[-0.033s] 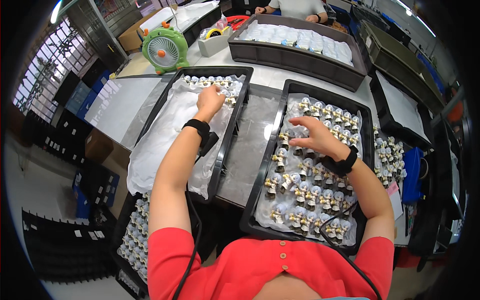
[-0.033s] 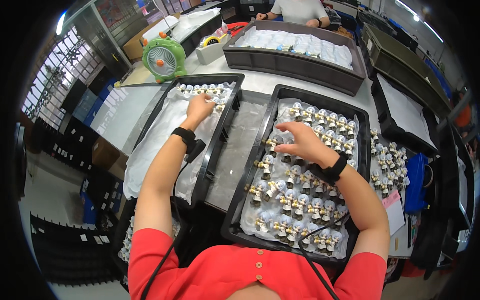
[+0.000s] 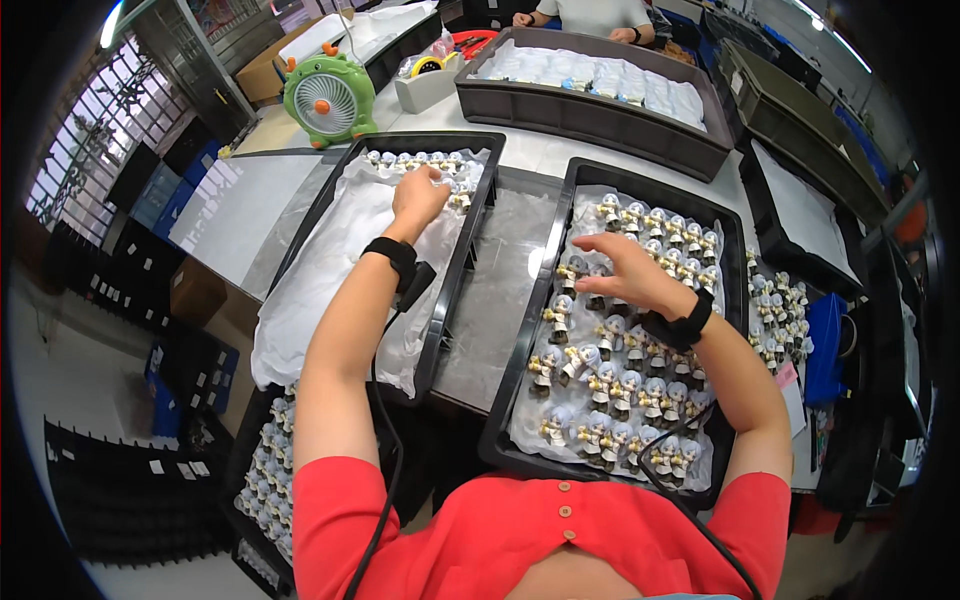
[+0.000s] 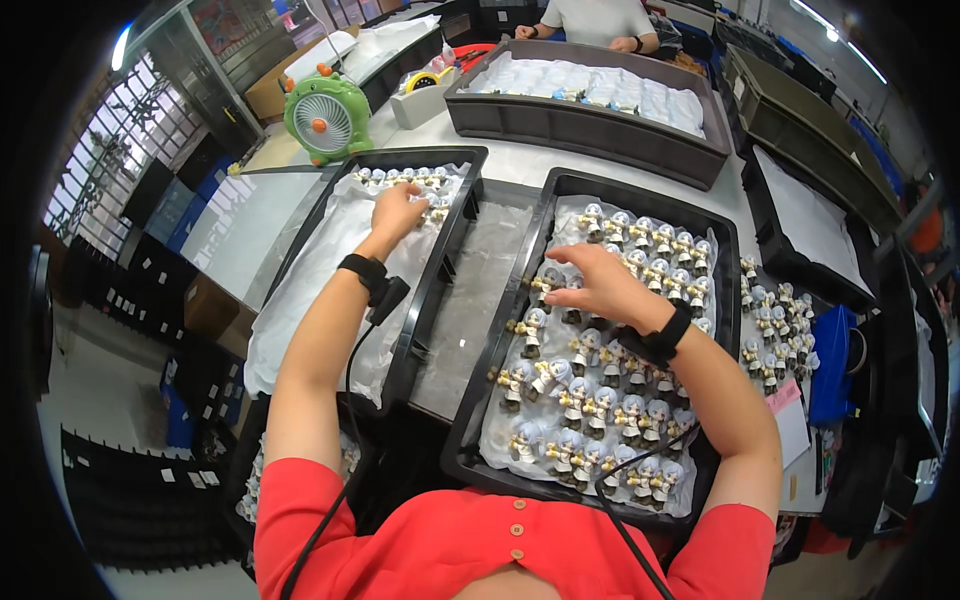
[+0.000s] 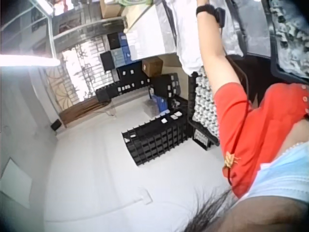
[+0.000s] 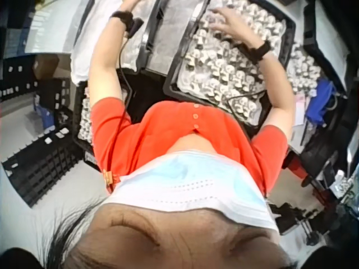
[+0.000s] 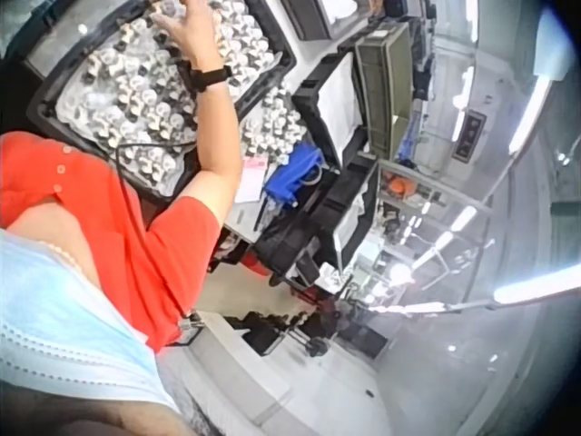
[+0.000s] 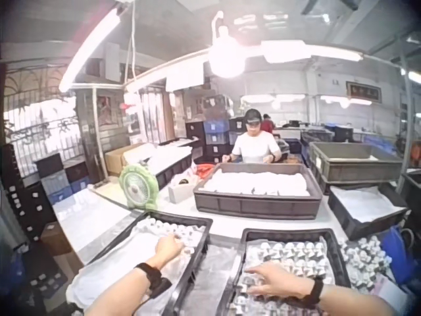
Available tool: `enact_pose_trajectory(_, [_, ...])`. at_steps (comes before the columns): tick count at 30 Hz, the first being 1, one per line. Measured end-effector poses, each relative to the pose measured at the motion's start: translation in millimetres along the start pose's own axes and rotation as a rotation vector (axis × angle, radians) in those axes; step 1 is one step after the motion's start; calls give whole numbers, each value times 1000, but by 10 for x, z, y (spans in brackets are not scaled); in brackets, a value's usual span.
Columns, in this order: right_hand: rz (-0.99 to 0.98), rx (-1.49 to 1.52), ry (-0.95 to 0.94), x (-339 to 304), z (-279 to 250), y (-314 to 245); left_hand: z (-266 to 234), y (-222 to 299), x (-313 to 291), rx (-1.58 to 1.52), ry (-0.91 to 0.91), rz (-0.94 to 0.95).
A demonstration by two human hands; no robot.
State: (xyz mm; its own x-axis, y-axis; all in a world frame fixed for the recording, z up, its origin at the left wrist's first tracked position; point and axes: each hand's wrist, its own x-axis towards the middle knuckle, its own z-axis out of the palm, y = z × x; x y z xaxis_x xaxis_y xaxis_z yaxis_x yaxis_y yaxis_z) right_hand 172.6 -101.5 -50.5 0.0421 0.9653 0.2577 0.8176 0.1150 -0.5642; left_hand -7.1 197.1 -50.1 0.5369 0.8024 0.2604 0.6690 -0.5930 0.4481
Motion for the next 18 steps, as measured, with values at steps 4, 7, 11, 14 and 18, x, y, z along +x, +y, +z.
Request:
enact_pose_trajectory(4, [60, -71, -189, 93, 76, 117, -274, 441, -216, -593, -191, 12])
enact_pose_trajectory(7, [145, -41, -280, 256, 74, 128, -414, 850, -513, -796, -328, 107])
enact_pose_trajectory(11, [142, 205, -136, 273, -218, -103, -501, 1210, -933, -990, -512, 251])
enact_pose_trajectory(14, [231, 715, -83, 150, -415, -169, -501, 1338, -1185, -1009, -574, 200])
enact_pose_trajectory(18, [197, 956, 3, 18, -490, -295, -368, 1411, -1339, -1148, -739, 179])
